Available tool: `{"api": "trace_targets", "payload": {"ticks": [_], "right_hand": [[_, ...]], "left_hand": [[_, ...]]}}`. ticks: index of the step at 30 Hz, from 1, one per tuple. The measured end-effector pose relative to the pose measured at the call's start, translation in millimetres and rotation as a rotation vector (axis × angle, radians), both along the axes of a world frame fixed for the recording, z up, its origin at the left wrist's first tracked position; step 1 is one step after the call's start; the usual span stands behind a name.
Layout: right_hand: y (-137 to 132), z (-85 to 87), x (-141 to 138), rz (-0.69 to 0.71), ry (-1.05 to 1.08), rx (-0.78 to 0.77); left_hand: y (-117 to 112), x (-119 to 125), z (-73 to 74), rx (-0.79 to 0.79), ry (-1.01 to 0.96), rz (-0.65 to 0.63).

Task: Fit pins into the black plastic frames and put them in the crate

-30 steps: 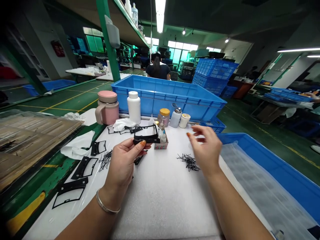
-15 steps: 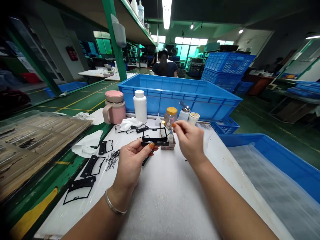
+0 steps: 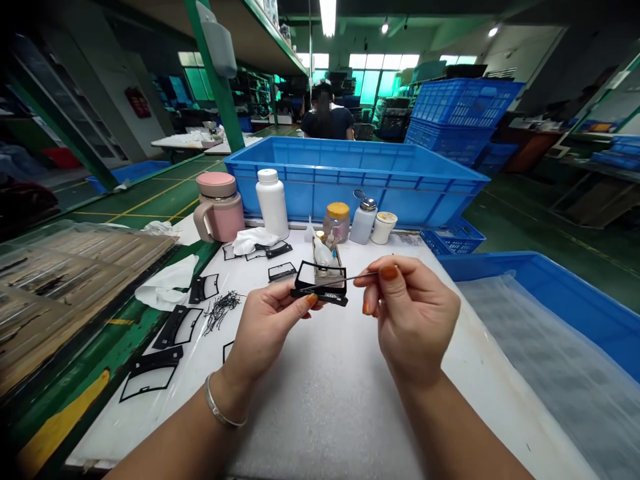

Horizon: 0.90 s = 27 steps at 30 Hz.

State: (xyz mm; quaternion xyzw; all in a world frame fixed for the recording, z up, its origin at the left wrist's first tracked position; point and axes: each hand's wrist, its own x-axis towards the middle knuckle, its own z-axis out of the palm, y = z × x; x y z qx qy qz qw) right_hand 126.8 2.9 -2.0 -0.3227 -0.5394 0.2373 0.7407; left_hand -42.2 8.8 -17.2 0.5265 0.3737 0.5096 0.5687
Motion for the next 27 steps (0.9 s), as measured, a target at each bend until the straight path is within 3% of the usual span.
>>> {"api": "trace_targets", "payload": {"ticks": [8,13,20,27], "right_hand": [[2.8,-7.8,-3.6,-0.077,-0.062,-0.027],[2.0,-4.8,-0.8,-0.065,-0.018,-0.038],[5.8,2.7,10.4,-0.152,-0.027,-0.017],[5.7,1.8,13.6,-0.171,-0.059,-0.034]], "left_hand": [[0.3,1.5,-2.2,-0.021,-0.006,-0.036],[0.8,0.9,-4.0,-0.072,-0.028,-0.057],[6.1,-2.1,-5.8,-0.165,-0.021,-0.128],[5.7,-2.6,-5.6,-0.123,-0.015,-0.129]]}}
